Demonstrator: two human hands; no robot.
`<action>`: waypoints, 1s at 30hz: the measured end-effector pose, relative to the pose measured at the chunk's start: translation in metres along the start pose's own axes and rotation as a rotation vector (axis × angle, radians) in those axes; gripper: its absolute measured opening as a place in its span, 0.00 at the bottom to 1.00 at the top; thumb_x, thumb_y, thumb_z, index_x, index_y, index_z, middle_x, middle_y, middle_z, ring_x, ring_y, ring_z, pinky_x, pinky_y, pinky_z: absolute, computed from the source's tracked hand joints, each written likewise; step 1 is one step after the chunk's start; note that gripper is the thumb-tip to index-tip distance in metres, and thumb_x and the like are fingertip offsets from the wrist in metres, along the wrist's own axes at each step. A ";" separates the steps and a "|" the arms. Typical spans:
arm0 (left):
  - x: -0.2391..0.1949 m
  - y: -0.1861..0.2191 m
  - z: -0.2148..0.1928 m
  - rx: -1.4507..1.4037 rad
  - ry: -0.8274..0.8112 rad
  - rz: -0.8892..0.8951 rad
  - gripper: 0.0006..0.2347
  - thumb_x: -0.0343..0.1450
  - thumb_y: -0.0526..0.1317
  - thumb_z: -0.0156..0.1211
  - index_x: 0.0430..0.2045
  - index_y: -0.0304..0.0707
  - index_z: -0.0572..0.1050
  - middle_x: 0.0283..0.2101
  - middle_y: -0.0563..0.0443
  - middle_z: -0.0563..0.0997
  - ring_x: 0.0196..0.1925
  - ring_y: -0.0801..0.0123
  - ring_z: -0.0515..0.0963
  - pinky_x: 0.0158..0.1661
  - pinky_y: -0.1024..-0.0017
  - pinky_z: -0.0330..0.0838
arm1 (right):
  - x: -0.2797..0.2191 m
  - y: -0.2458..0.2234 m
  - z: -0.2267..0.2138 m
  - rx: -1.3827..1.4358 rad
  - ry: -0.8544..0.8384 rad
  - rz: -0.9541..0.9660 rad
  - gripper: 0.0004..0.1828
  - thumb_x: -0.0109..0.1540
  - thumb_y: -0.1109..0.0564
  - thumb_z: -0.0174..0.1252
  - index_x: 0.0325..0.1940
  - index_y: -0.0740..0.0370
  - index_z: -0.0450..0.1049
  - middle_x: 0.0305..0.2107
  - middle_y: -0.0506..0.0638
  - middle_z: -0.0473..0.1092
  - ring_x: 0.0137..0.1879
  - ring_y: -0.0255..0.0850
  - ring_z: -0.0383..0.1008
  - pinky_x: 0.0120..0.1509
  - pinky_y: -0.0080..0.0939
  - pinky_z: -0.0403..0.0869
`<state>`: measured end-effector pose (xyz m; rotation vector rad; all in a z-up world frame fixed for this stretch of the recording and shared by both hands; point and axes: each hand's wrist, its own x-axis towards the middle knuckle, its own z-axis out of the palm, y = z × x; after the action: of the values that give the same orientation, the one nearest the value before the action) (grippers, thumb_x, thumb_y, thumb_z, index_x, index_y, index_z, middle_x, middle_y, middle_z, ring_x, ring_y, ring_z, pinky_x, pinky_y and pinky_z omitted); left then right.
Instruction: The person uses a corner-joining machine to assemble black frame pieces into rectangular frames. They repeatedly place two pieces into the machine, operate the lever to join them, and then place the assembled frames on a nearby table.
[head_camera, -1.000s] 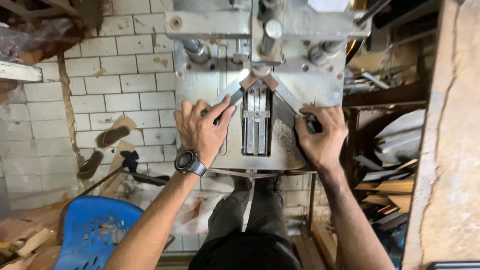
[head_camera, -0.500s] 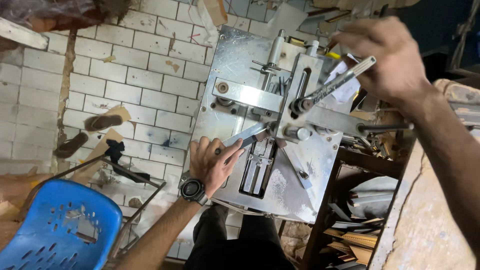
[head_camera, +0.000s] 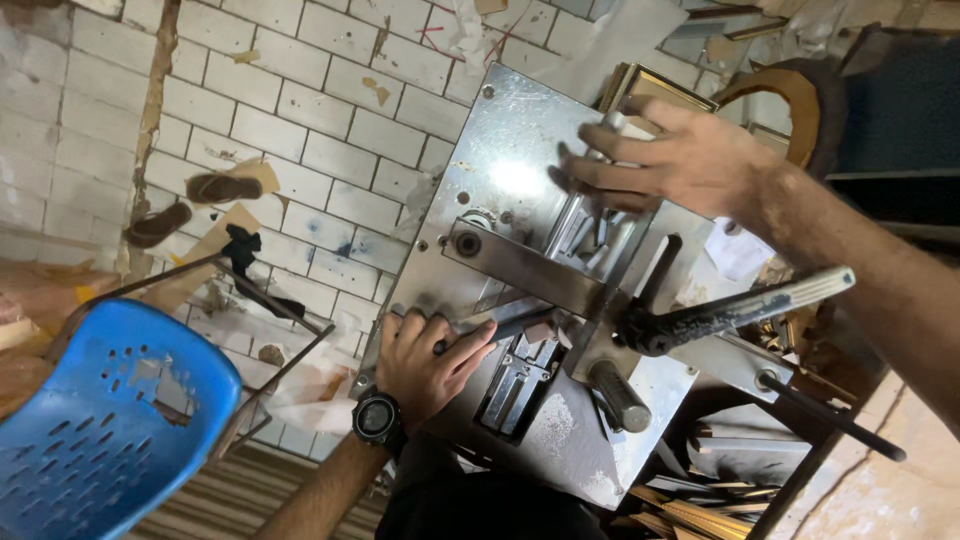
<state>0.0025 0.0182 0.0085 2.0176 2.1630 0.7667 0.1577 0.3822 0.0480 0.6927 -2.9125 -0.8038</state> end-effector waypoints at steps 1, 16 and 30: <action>-0.002 0.001 0.000 0.002 0.009 0.006 0.19 0.68 0.48 0.72 0.54 0.61 0.78 0.30 0.59 0.70 0.34 0.66 0.66 0.35 0.61 0.58 | -0.002 -0.002 0.002 0.012 0.041 0.027 0.40 0.45 0.49 0.71 0.61 0.34 0.68 0.62 0.31 0.68 0.65 0.32 0.67 0.64 0.40 0.66; 0.006 0.006 -0.004 -0.007 -0.017 -0.014 0.20 0.67 0.46 0.74 0.55 0.61 0.78 0.25 0.61 0.66 0.31 0.67 0.65 0.36 0.62 0.57 | 0.006 -0.006 0.004 0.452 -0.073 0.205 0.26 0.52 0.61 0.66 0.54 0.44 0.77 0.48 0.46 0.74 0.58 0.41 0.75 0.55 0.36 0.80; 0.004 0.005 -0.006 -0.031 -0.030 -0.020 0.22 0.69 0.46 0.72 0.58 0.62 0.75 0.26 0.62 0.67 0.32 0.67 0.65 0.36 0.61 0.57 | 0.020 -0.055 0.017 1.952 0.093 1.554 0.28 0.63 0.56 0.68 0.61 0.67 0.61 0.18 0.53 0.70 0.16 0.38 0.71 0.16 0.38 0.67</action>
<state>0.0043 0.0199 0.0172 1.9770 2.1380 0.7581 0.1596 0.3396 0.0042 -1.4185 -1.9174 1.9605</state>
